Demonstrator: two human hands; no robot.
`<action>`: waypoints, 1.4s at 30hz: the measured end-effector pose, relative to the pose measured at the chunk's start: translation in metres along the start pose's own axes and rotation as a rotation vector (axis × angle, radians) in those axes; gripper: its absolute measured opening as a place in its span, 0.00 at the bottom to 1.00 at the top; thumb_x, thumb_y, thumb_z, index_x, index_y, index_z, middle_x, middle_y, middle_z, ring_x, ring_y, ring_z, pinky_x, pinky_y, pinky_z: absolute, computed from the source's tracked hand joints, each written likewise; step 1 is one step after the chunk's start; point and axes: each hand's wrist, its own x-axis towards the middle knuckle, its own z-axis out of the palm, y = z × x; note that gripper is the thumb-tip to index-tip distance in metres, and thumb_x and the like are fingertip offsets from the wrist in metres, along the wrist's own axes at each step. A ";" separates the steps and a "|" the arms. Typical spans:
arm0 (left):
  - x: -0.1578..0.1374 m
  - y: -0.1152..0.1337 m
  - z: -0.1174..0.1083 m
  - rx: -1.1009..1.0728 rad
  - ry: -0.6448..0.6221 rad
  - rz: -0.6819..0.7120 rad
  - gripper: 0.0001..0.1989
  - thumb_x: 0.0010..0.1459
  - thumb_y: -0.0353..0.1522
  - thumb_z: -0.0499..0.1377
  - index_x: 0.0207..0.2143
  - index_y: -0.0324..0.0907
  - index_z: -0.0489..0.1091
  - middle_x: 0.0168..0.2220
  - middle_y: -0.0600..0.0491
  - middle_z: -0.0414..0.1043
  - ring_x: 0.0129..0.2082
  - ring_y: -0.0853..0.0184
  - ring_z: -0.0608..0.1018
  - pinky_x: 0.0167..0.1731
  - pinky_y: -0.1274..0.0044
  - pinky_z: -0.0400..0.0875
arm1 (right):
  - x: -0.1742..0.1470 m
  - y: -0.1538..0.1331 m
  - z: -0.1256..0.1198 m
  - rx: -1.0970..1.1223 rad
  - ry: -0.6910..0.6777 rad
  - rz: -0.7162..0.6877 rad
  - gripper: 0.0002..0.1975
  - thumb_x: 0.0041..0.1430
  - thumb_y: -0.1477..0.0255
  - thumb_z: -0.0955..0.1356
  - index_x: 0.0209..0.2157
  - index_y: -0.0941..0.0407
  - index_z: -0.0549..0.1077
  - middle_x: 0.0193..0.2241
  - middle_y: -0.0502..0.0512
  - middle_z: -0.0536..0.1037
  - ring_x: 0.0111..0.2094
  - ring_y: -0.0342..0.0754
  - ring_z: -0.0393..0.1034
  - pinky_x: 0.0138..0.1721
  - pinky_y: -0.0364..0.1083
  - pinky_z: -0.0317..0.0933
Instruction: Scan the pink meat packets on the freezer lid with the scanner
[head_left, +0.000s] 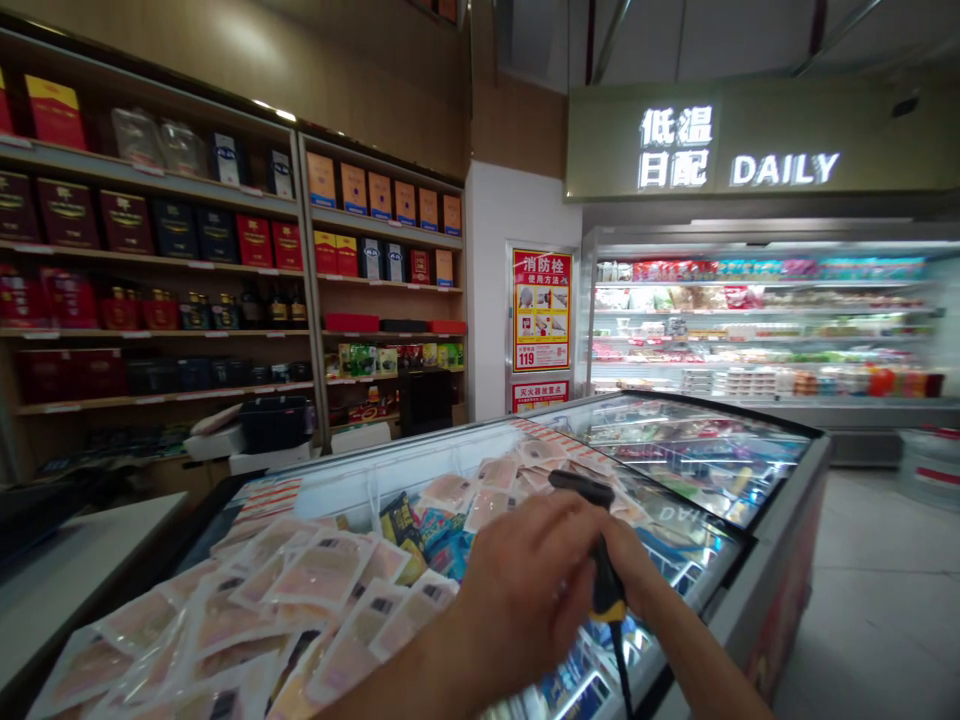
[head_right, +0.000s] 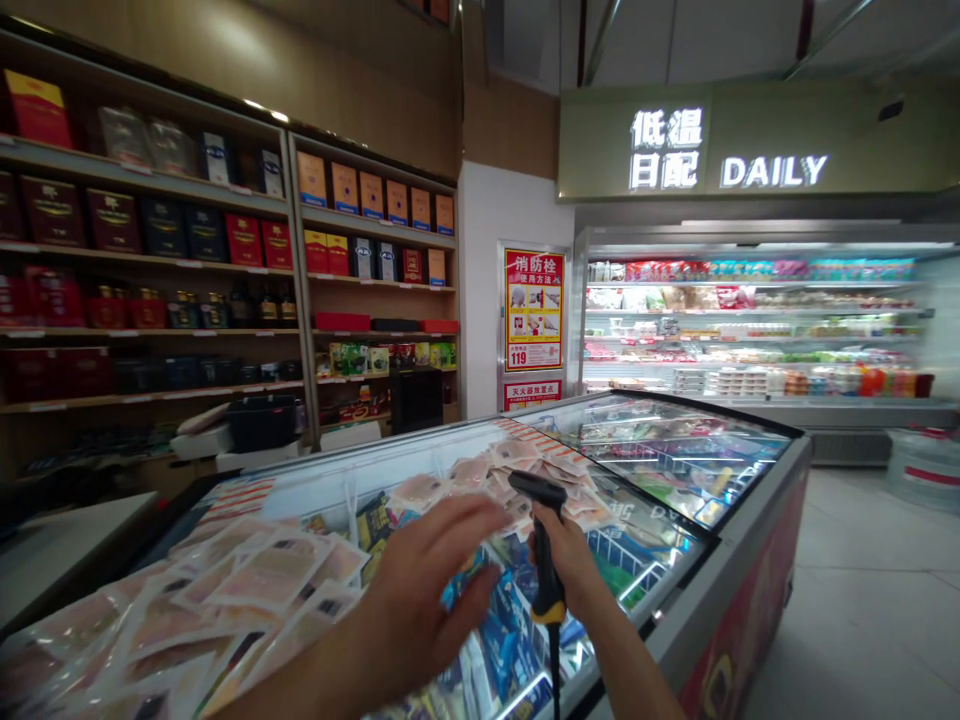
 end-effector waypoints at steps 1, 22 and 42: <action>0.013 0.000 0.005 0.013 -0.072 0.005 0.16 0.51 0.38 0.51 0.42 0.42 0.62 0.43 0.50 0.65 0.40 0.69 0.68 0.38 0.76 0.65 | 0.000 0.001 -0.001 0.001 -0.003 0.000 0.13 0.45 0.61 0.63 0.22 0.58 0.62 0.12 0.47 0.65 0.12 0.39 0.59 0.13 0.39 0.53; 0.104 -0.091 0.048 0.143 -0.209 -0.415 0.12 0.52 0.35 0.51 0.37 0.37 0.65 0.36 0.52 0.67 0.35 0.69 0.71 0.34 0.73 0.66 | -0.011 -0.001 0.009 -0.093 -0.090 0.055 0.14 0.45 0.61 0.62 0.21 0.59 0.62 0.13 0.47 0.65 0.12 0.38 0.59 0.13 0.39 0.52; 0.112 -0.085 -0.040 0.136 -0.064 -0.319 0.12 0.52 0.35 0.51 0.37 0.37 0.65 0.37 0.51 0.67 0.35 0.68 0.70 0.34 0.72 0.66 | -0.034 -0.009 0.038 -0.194 -0.194 -0.005 0.15 0.46 0.60 0.61 0.20 0.59 0.63 0.11 0.47 0.65 0.12 0.38 0.58 0.14 0.39 0.51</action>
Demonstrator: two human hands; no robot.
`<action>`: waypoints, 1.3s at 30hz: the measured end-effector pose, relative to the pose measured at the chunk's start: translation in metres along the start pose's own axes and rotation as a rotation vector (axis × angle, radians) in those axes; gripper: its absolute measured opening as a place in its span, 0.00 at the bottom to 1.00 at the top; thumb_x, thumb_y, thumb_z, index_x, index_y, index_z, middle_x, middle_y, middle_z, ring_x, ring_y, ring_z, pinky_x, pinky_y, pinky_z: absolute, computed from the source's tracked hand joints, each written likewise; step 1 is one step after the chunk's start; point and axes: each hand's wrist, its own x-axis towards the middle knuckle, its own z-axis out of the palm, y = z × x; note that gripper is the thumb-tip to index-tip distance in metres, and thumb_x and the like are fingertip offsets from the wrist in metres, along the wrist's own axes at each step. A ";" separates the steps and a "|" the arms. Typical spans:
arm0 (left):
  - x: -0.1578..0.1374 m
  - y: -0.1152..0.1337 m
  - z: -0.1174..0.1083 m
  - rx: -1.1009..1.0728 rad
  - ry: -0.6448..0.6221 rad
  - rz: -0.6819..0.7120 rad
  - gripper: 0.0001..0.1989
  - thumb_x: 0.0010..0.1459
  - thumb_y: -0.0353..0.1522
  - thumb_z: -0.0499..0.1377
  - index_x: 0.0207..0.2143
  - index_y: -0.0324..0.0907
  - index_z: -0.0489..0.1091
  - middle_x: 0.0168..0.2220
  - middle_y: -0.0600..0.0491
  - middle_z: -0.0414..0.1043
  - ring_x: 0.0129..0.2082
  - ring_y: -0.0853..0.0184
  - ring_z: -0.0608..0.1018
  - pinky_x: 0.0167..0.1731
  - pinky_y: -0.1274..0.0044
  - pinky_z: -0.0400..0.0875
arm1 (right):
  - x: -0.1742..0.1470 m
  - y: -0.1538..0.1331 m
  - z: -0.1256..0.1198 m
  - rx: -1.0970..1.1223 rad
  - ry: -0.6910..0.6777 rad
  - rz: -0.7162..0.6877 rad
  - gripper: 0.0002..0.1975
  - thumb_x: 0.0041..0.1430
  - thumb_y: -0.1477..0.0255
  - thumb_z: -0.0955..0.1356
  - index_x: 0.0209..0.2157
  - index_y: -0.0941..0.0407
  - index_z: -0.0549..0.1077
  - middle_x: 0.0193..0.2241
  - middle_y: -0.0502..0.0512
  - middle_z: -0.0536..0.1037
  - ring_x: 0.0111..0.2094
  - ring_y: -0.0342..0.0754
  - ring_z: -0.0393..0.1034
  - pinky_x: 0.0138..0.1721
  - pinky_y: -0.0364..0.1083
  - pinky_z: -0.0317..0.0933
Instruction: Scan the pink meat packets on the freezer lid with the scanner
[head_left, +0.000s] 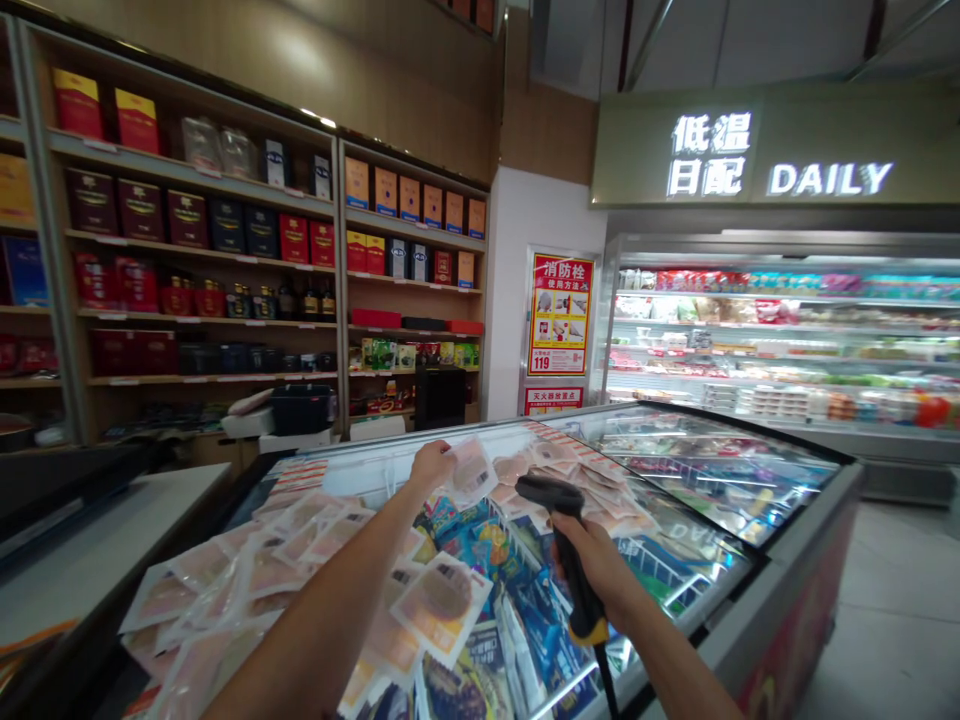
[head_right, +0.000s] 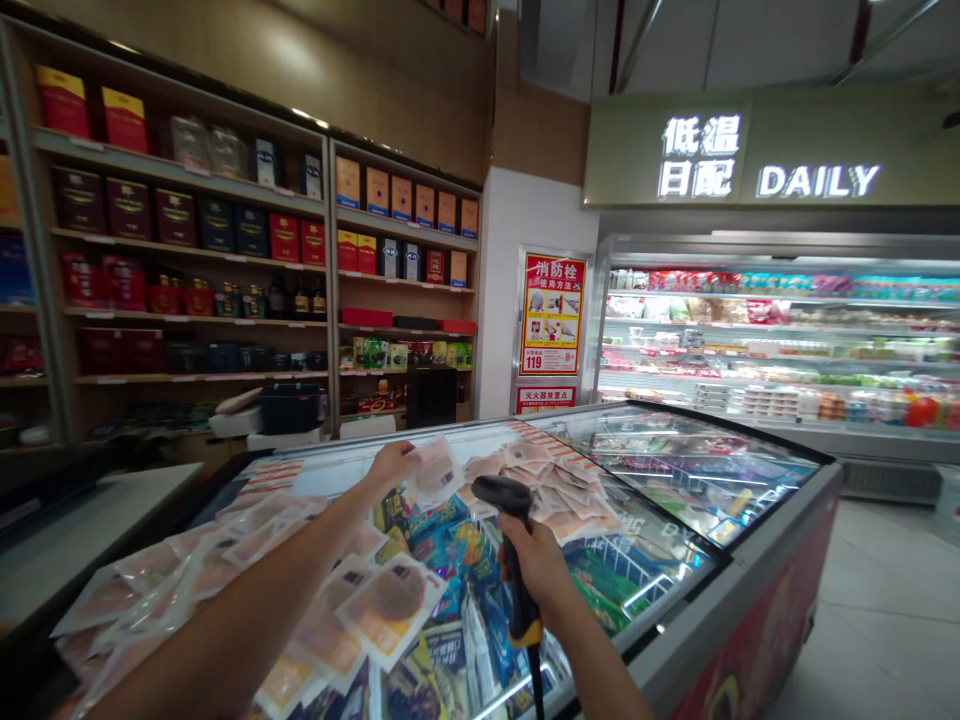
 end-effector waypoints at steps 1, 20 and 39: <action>-0.002 -0.001 -0.001 0.000 -0.005 0.001 0.12 0.52 0.35 0.51 0.37 0.37 0.65 0.36 0.51 0.67 0.35 0.68 0.70 0.34 0.72 0.66 | 0.001 0.000 -0.001 -0.004 0.010 0.000 0.16 0.46 0.60 0.61 0.18 0.59 0.63 0.10 0.48 0.64 0.11 0.38 0.58 0.14 0.39 0.51; -0.054 -0.038 -0.044 -0.092 -0.491 0.010 0.09 0.39 0.22 0.54 0.26 0.39 0.68 0.17 0.60 0.65 0.21 0.73 0.70 0.23 0.82 0.65 | 0.015 0.010 -0.002 0.030 0.117 0.059 0.14 0.43 0.61 0.63 0.18 0.59 0.62 0.12 0.50 0.66 0.12 0.39 0.59 0.13 0.40 0.52; -0.043 -0.083 -0.089 0.651 -0.369 -0.079 0.11 0.51 0.33 0.53 0.38 0.38 0.65 0.40 0.51 0.66 0.39 0.67 0.69 0.38 0.70 0.64 | 0.020 0.017 0.004 -0.023 0.069 0.037 0.18 0.43 0.59 0.63 0.16 0.60 0.64 0.11 0.51 0.66 0.13 0.39 0.59 0.14 0.40 0.52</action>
